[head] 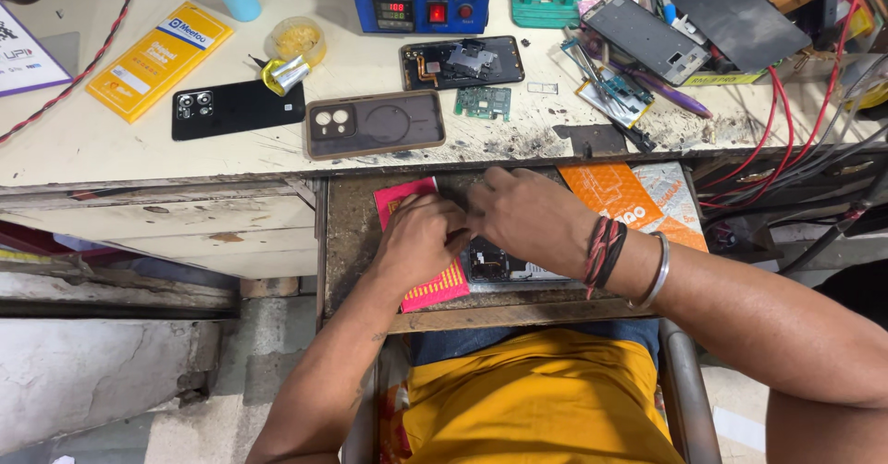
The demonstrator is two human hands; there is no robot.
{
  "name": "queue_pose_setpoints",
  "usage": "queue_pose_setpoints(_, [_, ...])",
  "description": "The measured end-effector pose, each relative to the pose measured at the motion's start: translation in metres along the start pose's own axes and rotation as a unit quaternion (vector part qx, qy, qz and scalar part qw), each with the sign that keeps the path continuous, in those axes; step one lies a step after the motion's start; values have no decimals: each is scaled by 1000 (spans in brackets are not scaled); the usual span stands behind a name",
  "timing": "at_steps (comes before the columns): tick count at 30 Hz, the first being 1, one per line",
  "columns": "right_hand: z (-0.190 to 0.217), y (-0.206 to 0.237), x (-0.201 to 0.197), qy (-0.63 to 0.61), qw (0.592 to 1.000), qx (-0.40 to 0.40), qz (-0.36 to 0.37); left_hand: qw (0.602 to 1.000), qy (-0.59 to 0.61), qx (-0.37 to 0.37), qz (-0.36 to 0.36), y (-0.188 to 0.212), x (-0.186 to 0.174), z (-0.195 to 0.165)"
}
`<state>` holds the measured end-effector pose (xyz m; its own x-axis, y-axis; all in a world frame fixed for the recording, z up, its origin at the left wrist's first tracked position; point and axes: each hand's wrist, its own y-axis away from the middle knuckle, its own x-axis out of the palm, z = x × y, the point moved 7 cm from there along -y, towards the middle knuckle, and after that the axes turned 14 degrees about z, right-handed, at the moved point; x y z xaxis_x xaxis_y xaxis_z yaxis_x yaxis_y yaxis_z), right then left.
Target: The person works at a repair bench on a disassembled smartphone, using a small screwdriver-like tool to pry and adjust internal components while holding the phone steady. They briefly handle a phone back cover and other phones on the bench, then continue working on the opened phone's internals.
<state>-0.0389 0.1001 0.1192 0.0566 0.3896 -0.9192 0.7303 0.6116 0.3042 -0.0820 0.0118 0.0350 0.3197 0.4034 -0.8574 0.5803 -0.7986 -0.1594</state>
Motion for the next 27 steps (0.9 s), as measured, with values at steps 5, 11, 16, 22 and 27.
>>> queue_pose_setpoints(5, [4, 4, -3, -12, 999, -29, -22, 1000, 8, -3, 13, 0, 0, -1])
queue_pose_setpoints(11, [-1, 5, -2, -43, 998, -9, -39, 1000, 11, -7, 15, -1, 1, 0])
queue_pose_setpoints(16, [-4, 4, 9, 0, 999, 21, 29, 999, 39, -10, 23, 0, 4, 2])
queue_pose_setpoints(22, [-2, 0, 14, 47, 996, 23, 66, 1000, 20, 0, 9, 0, -1, -1])
queue_pose_setpoints(27, [2, 4, 5, 28, 999, -4, -20, 1000, 11, 9, 3, 1, -4, -4])
